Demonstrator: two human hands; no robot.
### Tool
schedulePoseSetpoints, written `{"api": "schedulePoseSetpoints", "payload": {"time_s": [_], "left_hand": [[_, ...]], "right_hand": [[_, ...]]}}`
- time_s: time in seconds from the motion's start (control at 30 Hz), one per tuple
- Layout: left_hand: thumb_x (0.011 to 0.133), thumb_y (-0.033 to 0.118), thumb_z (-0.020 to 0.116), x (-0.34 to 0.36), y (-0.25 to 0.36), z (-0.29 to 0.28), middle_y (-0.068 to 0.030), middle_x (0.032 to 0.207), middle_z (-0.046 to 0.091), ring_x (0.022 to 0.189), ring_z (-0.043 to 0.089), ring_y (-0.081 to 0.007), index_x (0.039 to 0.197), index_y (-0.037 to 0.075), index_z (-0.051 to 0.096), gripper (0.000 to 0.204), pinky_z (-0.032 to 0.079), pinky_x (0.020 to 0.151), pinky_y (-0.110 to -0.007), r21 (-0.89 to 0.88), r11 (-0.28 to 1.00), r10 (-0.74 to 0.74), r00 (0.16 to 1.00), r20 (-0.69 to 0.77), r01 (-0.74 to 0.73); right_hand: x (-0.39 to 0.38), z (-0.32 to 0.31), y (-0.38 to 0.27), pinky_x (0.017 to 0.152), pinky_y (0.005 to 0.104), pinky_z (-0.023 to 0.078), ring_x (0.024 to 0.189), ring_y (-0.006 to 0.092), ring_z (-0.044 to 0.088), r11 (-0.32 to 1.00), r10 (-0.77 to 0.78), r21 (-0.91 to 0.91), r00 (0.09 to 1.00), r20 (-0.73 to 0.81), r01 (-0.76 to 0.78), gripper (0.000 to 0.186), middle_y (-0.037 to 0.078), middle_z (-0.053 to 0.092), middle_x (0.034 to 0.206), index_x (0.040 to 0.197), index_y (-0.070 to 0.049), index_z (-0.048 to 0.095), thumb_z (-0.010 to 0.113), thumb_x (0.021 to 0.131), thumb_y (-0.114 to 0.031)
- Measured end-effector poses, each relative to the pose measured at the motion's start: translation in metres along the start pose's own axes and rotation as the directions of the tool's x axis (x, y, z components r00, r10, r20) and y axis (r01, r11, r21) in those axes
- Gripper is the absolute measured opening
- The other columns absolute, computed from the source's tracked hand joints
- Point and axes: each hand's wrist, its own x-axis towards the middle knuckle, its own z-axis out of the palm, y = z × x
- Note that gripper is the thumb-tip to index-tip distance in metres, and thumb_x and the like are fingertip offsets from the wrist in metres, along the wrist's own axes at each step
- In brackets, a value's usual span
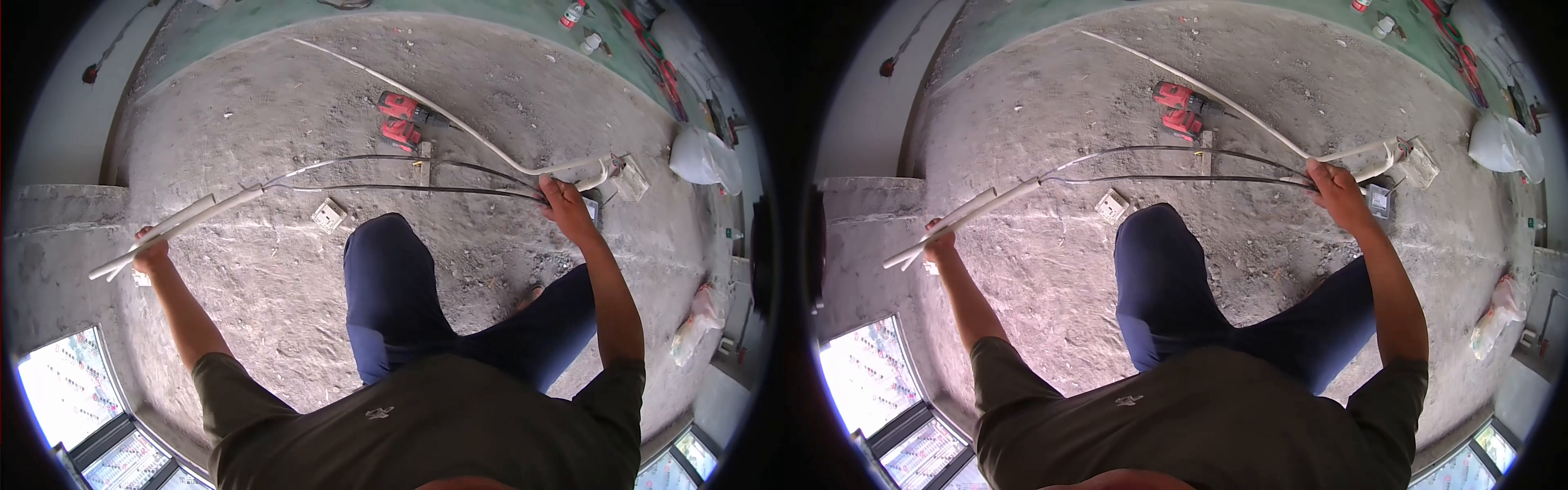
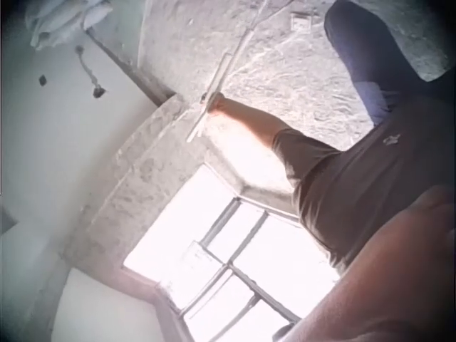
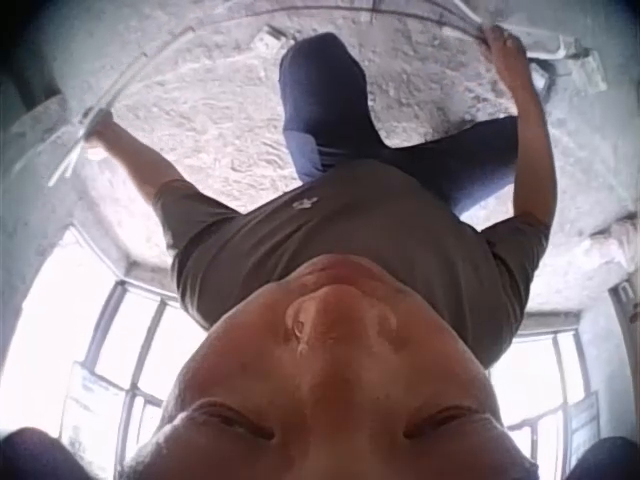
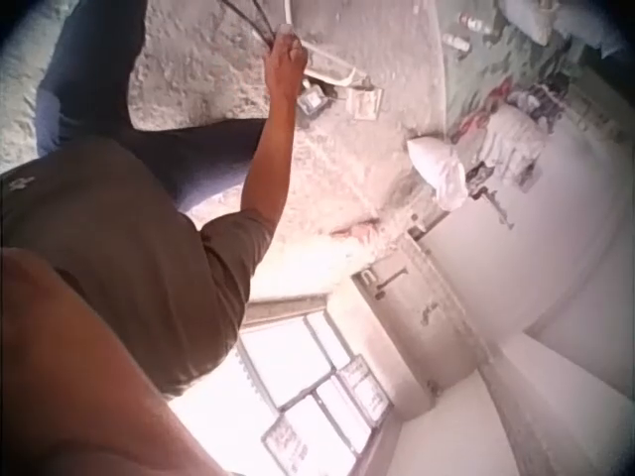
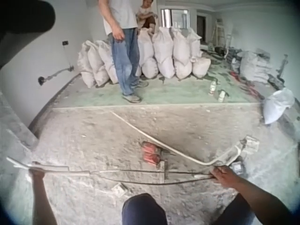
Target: Preparing and installing electrical wires and junction boxes in a construction/renovation site.
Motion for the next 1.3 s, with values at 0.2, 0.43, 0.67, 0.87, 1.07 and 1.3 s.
{"api": "schedulePoseSetpoints", "payload": {"time_s": [0.2,0.43,0.67,0.87,1.07,1.3], "left_hand": [[0.087,0.042,0.028,-0.006,0.076,-0.119,-0.0138,0.064,0.046,0.059,0.05,-0.0282,0.08,-0.003,0.042,0.048,0.047,0.058,-0.044,0.182,0.97,0.202,0.95,-0.239,-0.16],[0.093,0.033,0.028,-0.068,0.016,-0.138,-0.0133,0.074,0.045,0.063,0.047,-0.0258,0.083,-0.002,0.04,0.038,0.049,0.06,-0.039,0.06,0.993,0.118,0.939,-0.324,-0.104],[0.093,0.028,0.03,-0.117,-0.093,-0.088,-0.0108,0.073,0.044,0.066,0.045,-0.0236,0.083,0.0,0.041,0.032,0.046,0.063,-0.036,0.087,0.988,-0.103,0.966,-0.238,0.127],[0.093,0.028,0.038,-0.153,-0.166,-0.032,-0.0079,0.073,0.044,0.065,0.043,-0.0215,0.083,0.004,0.041,0.027,0.045,0.063,-0.035,0.163,0.953,-0.249,0.966,-0.066,0.257],[0.094,0.035,0.034,-0.185,-0.245,0.017,-0.0081,0.073,0.043,0.063,0.044,-0.0221,0.089,0.007,0.037,0.029,0.044,0.064,-0.037,0.088,0.934,-0.354,0.932,0.084,0.346],[0.094,0.045,0.036,-0.27,-0.32,0.044,-0.0089,0.072,0.05,0.062,0.049,-0.0241,0.09,0.008,0.045,0.038,0.045,0.061,-0.04,0.134,0.738,-0.672,0.739,0.048,0.662]], "right_hand": [[0.029,-0.007,-0.02,0.051,0.0201,0.039,0.054,0.0061,0.046,1.0,-0.003,0.001,0.976,0.216,0.003,0.05,0.001,0.059,0.073,0.091,-0.003,0.059,0.049,0.092,-0.052],[0.039,0.052,0.012,0.055,0.0295,0.042,0.057,0.0151,0.051,0.898,-0.103,-0.31,0.834,0.542,0.312,0.025,0.004,0.054,0.062,0.094,-0.005,0.052,0.048,0.096,-0.029],[0.009,0.131,0.124,0.082,0.0454,0.046,0.1,0.0372,0.057,0.095,0.115,-0.776,0.768,0.63,0.623,0.034,0.019,0.06,0.106,0.122,-0.007,0.048,0.049,0.091,-0.019],[0.017,0.129,0.093,0.085,0.0415,0.046,0.102,0.0326,0.057,0.61,-0.345,-0.496,0.771,0.535,0.618,0.028,0.018,0.06,0.108,0.116,-0.005,0.054,0.048,0.091,-0.015],[0.029,0.125,0.02,0.079,0.0397,0.048,0.088,0.0338,0.06,0.912,-0.273,-0.222,0.914,0.3,0.345,0.024,0.018,0.062,0.098,0.114,-0.005,0.056,0.049,0.092,-0.013],[0.03,0.141,-0.002,0.082,0.0416,0.047,0.093,0.037,0.06,0.687,-0.55,-0.379,0.785,0.286,0.62,0.028,0.017,0.062,0.104,0.116,-0.006,0.054,0.044,0.096,-0.023]]}}
